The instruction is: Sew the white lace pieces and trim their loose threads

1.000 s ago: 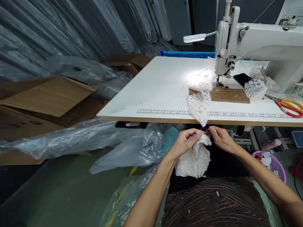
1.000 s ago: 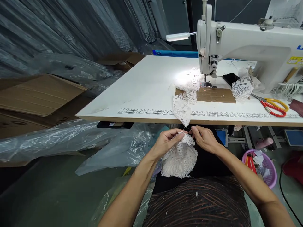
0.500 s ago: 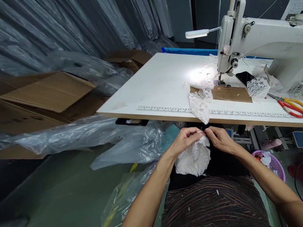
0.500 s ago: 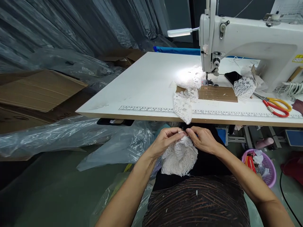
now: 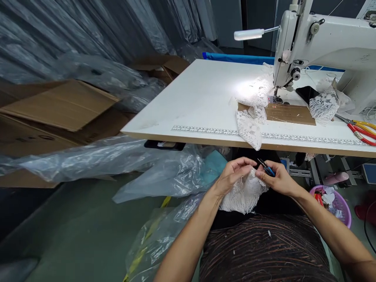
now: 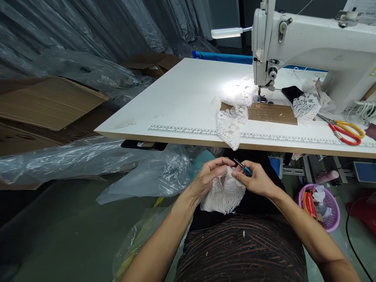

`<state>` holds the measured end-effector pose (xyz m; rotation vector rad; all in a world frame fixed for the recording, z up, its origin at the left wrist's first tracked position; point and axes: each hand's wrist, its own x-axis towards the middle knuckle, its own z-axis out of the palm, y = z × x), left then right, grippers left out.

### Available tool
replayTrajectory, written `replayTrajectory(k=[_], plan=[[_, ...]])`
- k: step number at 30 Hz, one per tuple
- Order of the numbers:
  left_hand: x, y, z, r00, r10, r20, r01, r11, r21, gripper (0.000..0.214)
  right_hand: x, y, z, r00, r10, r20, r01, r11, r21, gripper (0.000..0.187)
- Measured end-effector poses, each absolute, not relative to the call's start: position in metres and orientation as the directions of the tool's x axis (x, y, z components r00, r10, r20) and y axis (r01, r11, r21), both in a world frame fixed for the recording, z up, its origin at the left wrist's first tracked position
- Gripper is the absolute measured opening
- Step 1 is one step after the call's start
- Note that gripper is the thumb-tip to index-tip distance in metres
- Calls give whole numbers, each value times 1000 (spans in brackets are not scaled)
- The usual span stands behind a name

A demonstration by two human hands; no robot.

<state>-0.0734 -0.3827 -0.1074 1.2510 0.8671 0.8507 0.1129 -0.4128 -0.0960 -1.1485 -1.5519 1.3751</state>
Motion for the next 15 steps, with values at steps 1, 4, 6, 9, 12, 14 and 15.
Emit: replayTrajectory(k=[1,4,6,9,12,14,15], plan=[[-77,-383,-112,415,906,-83,-27,103,994,43,116,-414,-95,-302,952,-50,135,-10,-991,52],[-89,-384,-126,371,925,-85,155,28,987,53,126,-416,-90,-258,964,-71,124,-40,-991,54],[-97,-385,-134,375,924,-79,230,-11,973,54,132,-416,-86,-222,974,-34,137,-3,-991,53],[-106,-387,-136,400,912,-88,240,-12,971,55,138,-416,-82,-202,979,23,168,58,-984,51],[-108,-391,-126,432,892,-134,238,30,971,51,140,-414,-80,-186,977,105,187,140,-972,49],[-108,-395,-114,466,870,-162,237,54,970,43,139,-411,-80,-166,973,161,203,193,-960,47],[-107,-399,-108,486,857,-171,234,60,970,39,137,-409,-81,-160,971,179,210,211,-955,47]])
